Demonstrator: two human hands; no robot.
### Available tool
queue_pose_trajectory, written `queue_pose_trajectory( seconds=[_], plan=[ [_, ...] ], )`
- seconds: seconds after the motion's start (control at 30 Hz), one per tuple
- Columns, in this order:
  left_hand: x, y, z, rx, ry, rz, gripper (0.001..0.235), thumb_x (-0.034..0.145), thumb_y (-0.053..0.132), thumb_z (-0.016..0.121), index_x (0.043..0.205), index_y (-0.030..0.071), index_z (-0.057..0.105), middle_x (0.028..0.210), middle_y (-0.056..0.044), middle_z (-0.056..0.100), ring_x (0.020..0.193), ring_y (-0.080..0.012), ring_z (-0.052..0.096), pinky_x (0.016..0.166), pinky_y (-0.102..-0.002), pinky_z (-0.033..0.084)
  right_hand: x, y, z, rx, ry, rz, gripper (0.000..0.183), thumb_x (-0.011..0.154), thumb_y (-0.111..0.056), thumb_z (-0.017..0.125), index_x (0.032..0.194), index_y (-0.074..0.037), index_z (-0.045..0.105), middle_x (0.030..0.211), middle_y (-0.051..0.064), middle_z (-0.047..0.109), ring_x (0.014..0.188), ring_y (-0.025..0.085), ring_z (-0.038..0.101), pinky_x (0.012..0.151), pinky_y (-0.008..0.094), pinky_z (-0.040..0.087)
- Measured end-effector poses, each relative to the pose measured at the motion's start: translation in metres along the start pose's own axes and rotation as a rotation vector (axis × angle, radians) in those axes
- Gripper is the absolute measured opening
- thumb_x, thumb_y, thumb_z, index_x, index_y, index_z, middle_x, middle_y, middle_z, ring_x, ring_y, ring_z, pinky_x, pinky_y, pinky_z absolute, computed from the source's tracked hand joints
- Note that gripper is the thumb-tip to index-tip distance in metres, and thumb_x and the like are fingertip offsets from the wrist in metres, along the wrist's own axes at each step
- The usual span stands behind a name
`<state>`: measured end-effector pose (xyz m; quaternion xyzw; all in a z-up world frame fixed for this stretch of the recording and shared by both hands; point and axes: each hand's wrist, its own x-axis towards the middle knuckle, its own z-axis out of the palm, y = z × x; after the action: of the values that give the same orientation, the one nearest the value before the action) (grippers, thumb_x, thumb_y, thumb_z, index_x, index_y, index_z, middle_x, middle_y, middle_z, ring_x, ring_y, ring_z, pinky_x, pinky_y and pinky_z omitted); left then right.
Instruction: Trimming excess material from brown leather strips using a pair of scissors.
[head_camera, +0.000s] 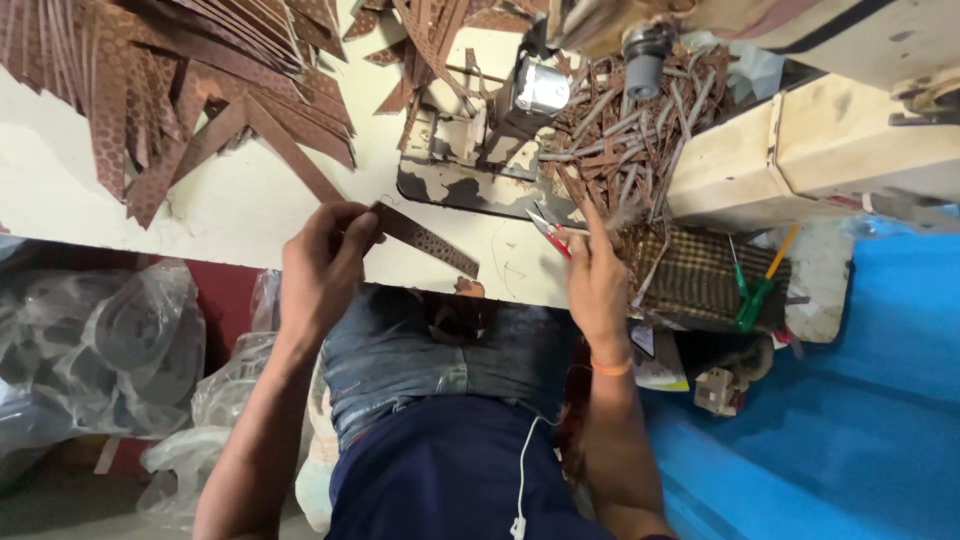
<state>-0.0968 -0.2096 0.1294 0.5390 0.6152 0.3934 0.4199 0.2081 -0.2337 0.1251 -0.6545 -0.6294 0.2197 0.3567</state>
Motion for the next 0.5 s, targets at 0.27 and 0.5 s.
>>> queue_pose_trajectory(
  seconds=[0.27, 0.5],
  plan=[
    [-0.013, 0.009, 0.032, -0.606, -0.225, -0.25, 0.023, 0.102, 0.025, 0.063, 0.11, 0.004, 0.065, 0.07, 0.003, 0.053, 0.052, -0.0056, 0.045, 0.045, -0.023, 0.034, -0.023, 0.026, 0.033, 0.155, -0.214, -0.184, 0.043, 0.112, -0.02, 0.055, 0.148, 0.003, 0.047, 0.124, 0.014, 0.07, 0.112, 0.019, 0.069, 0.088, 0.034, 0.054],
    [-0.023, -0.019, 0.054, -1.235, -0.282, -0.324, 0.014, 0.11, 0.019, 0.057, 0.105, 0.006, 0.059, 0.085, -0.001, 0.058, 0.058, -0.0088, 0.05, 0.05, -0.023, 0.037, -0.045, 0.091, 0.05, 0.787, -0.134, 0.288, 0.037, 0.108, -0.023, 0.063, 0.131, 0.006, 0.067, 0.103, 0.008, 0.069, 0.083, 0.011, 0.061, 0.072, 0.026, 0.05]
  ],
)
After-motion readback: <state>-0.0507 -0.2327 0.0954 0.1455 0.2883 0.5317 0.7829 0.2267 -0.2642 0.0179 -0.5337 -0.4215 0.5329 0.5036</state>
